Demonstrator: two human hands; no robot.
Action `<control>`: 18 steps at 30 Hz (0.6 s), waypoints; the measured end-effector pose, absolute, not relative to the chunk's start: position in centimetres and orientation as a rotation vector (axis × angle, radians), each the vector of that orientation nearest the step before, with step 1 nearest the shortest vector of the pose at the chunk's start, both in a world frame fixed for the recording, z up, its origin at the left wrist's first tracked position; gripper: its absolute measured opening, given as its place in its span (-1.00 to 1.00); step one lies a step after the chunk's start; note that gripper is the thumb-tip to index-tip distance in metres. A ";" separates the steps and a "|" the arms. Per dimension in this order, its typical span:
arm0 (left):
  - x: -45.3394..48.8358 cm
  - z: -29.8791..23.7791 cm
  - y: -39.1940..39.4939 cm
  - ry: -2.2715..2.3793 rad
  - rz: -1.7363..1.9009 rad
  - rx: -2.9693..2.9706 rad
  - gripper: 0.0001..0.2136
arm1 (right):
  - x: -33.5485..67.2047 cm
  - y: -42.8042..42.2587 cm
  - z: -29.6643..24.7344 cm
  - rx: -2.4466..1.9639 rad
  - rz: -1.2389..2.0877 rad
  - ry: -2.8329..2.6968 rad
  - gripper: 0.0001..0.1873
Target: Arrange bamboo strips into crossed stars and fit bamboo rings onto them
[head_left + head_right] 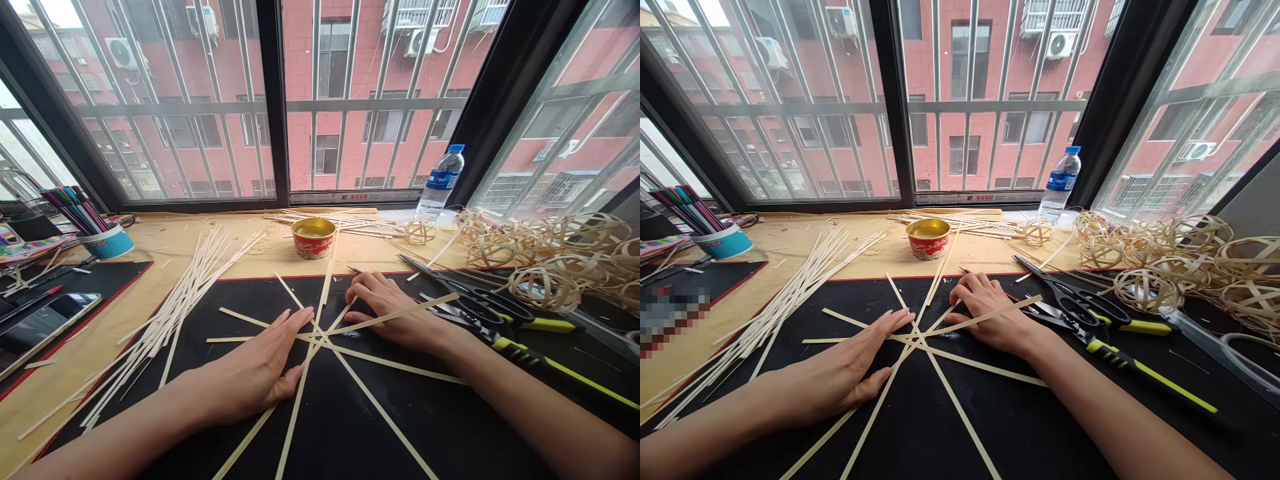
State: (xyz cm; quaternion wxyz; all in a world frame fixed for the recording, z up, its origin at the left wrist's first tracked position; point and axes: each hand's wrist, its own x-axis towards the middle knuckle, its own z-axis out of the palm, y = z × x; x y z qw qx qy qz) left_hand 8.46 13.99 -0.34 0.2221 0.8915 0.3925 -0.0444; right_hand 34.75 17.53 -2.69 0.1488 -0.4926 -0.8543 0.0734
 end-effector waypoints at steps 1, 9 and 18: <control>8.5 -0.3 14.0 1.088 -0.128 2.451 -0.38 | 34.7 17.5 -2.6 -1.435 0.203 -2.461 -0.75; 8.3 -0.2 14.1 1.061 -0.136 2.459 -0.39 | 35.8 17.8 -2.3 -1.507 0.204 -2.478 -0.71; 8.5 -0.9 14.5 0.788 -0.018 2.812 -0.57 | 36.3 18.3 -2.5 -1.576 0.134 -2.494 -0.68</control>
